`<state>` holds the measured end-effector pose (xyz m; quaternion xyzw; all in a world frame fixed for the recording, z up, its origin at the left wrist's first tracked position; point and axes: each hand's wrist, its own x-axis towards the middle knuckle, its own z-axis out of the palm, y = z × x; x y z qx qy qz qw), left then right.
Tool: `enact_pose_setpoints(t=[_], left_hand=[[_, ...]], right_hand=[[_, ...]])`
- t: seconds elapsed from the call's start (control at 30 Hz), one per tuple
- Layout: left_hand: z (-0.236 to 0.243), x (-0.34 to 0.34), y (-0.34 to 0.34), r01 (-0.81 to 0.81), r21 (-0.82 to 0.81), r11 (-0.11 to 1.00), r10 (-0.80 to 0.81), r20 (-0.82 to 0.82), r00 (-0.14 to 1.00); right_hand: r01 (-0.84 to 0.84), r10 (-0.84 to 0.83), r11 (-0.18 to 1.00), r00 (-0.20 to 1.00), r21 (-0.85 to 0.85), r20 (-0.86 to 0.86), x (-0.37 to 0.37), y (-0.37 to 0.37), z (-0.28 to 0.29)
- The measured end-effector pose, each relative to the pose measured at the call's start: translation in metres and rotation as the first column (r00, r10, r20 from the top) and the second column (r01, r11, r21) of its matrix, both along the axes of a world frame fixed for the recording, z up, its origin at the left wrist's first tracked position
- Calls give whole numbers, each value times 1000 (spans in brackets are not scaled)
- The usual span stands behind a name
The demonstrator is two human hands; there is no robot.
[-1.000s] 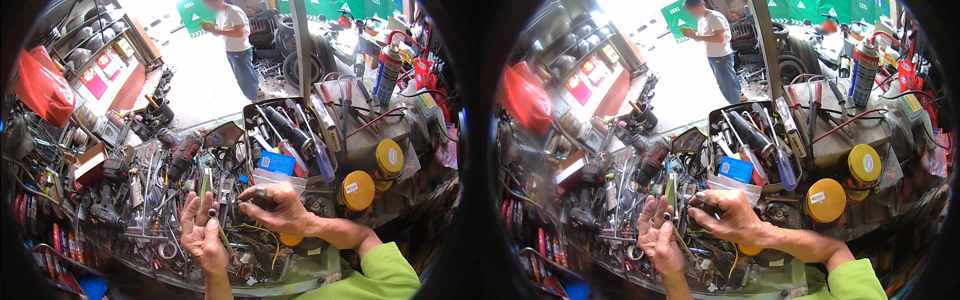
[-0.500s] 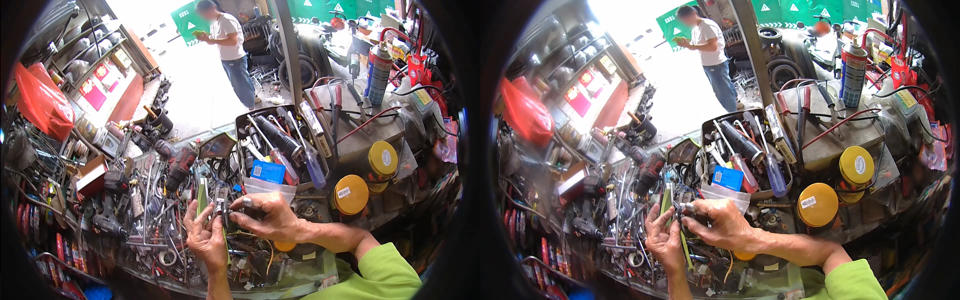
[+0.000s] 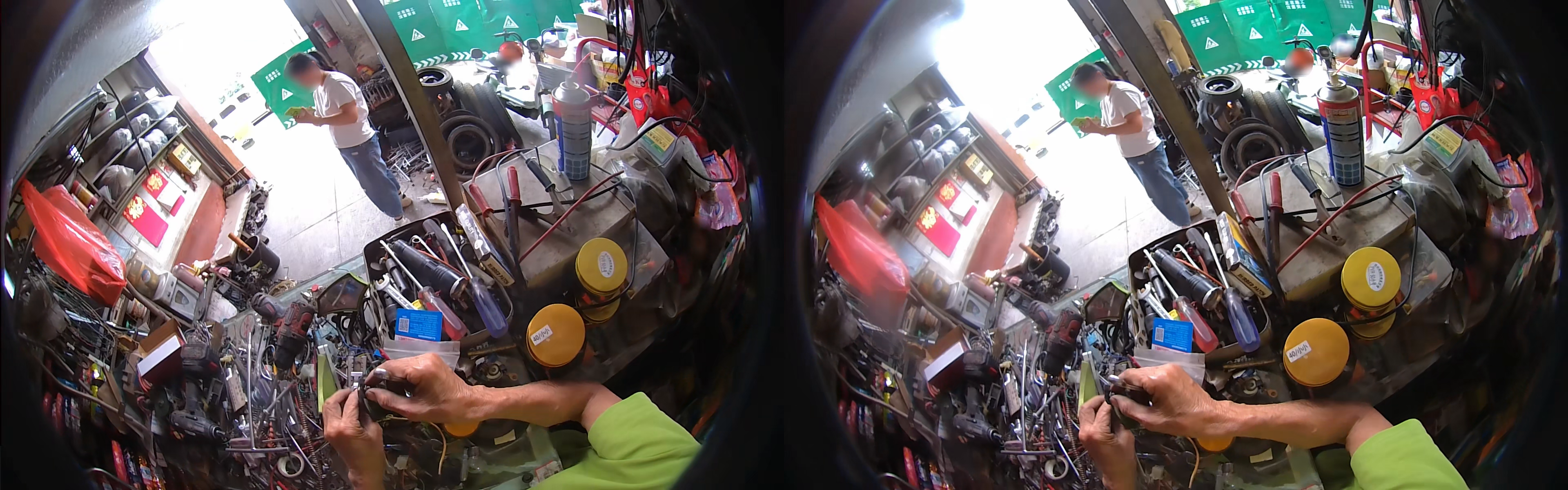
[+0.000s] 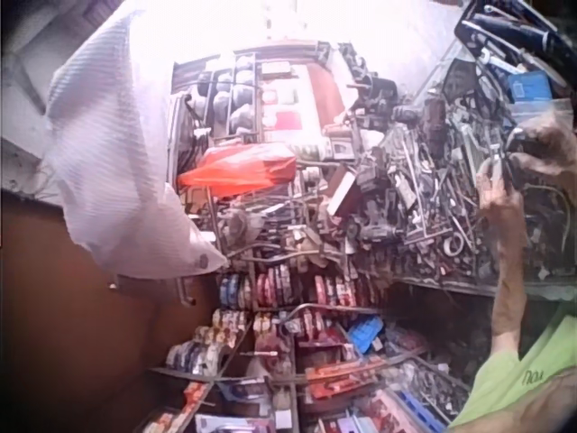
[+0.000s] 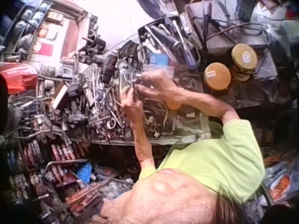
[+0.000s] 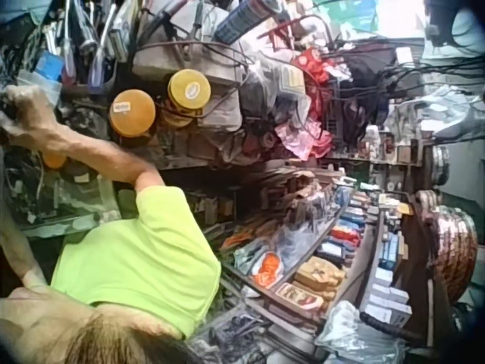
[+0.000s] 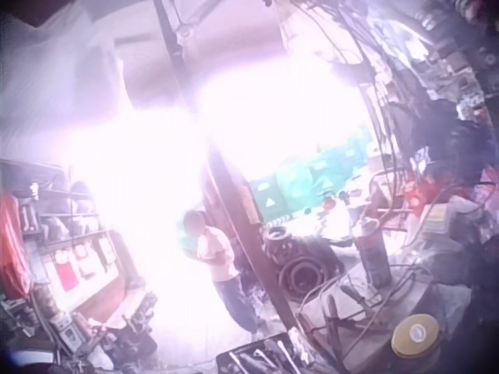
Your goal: The person holds a small electronic component and uses a tool to manipulate wires and connectors. They repeatedly adjust the component while standing at a cluttered workbench in a workshop.
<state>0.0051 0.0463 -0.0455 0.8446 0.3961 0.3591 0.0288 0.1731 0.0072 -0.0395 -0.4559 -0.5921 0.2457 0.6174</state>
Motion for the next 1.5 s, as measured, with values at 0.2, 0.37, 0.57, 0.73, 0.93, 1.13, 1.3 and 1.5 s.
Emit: enact_pose_setpoints(t=[0.2, 0.37, 0.57, 0.73, 0.93, 1.13, 1.3, 1.5], left_hand=[[10, -5, -2, -24, -98, 995, 20, -41, 999], [15, -5, -4, -28, 16, 999, 29, -94, 995], [6, -5, -3, -142, -211, 967, 152, 32, 988], [7, -7, -5, -113, -396, 911, 237, 280, 930], [43, 10, -20, -107, -246, 963, 187, 328, 926], [52, 17, -21, 18, -350, 937, 79, 262, 962], [48, 16, -25, 32, -431, 902, 109, 298, 948], [39, 13, -27, 103, -438, 893, 66, 354, 933]], right_hand=[[-17, 17, 1000, 1000, 13, -26, 2, -2, 5], [-32, 32, 999, 999, 18, -28, 0, -3, 5], [-30, 29, 999, 997, -20, -69, 4, -3, 6], [-11, 19, 996, 996, -94, 82, 6, -4, 9], [-1, 9, 998, 993, -66, 121, 4, -4, 9], [5, -3, 1000, 996, -23, 85, -1, -3, 5], [-29, 32, 998, 998, -63, 58, 1, -5, 10], [-65, 77, 989, 994, -134, 83, 7, -5, 11]])
